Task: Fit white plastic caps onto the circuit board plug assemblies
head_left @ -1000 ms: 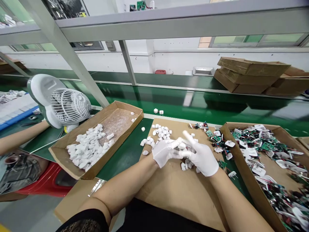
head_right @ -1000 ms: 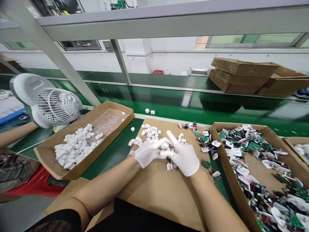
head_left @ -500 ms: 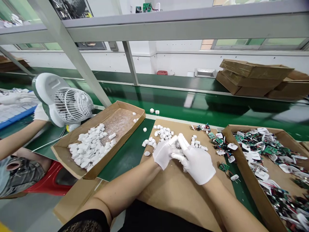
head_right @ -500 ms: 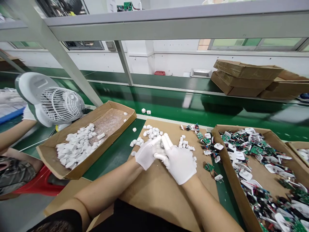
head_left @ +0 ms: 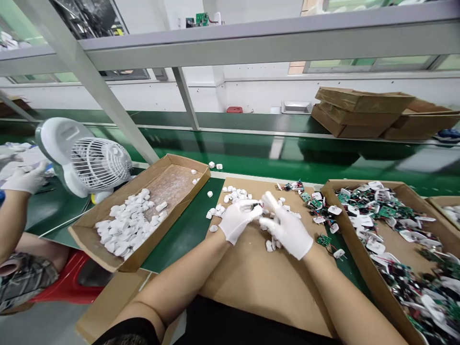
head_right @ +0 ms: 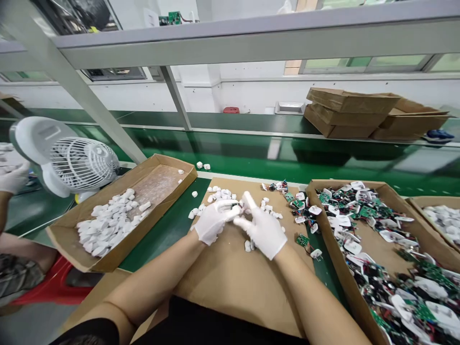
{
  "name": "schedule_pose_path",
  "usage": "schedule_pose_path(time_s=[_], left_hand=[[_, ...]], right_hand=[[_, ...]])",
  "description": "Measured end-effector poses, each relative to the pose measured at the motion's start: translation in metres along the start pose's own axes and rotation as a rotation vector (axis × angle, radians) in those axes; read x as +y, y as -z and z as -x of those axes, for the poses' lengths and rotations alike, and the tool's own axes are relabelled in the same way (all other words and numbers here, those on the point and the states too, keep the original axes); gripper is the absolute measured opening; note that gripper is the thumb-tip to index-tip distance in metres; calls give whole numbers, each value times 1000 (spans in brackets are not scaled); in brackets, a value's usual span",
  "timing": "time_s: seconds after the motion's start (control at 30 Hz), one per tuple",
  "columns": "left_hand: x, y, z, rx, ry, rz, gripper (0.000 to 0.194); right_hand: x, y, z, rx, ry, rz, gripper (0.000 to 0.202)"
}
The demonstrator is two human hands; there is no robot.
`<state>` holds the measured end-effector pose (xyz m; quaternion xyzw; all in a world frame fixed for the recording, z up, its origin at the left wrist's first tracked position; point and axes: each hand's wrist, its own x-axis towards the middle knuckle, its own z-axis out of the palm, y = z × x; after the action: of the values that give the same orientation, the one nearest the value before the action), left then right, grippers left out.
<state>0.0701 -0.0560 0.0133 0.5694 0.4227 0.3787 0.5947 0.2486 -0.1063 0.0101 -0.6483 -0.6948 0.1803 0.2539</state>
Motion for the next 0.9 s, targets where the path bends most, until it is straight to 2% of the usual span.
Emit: schedule_pose_path(time_s=[0.07,0.13,0.2,0.23,0.3,0.37,0.43,0.5,0.6,0.73,0.8,0.9], left_hand=[[7,-6,5,62,-22,-38,27],[16,-10,5,57,-51,-88,28],[22,-9,-5,13,-67,-215,30],[25,-7,-16,0,-66,-311,32],[27,-2,-47,90,-61,-572,41],[27,1,-84,105,-44,-637,47],[26,1,-120,91,-10,-679,42],[25,-1,-148,95,34,-733,32],[28,0,-171,101,108,-831,31],[38,7,-170,138,150,-980,41],[42,10,-157,143,107,-1051,43],[43,9,-130,83,45,-1137,32]], right_hand=[[23,12,-9,99,-113,55,57],[46,24,-17,139,-243,254,43],[64,31,-24,131,-237,332,39],[69,31,-27,112,-191,346,42],[75,26,-33,57,-61,342,59],[77,18,-39,-10,49,332,71],[79,12,-42,-56,98,317,67],[82,9,-43,-63,92,303,55],[86,10,-42,-19,39,280,39],[86,12,-41,41,-32,247,35],[84,12,-42,54,-76,216,32],[83,10,-43,89,-150,142,23]])
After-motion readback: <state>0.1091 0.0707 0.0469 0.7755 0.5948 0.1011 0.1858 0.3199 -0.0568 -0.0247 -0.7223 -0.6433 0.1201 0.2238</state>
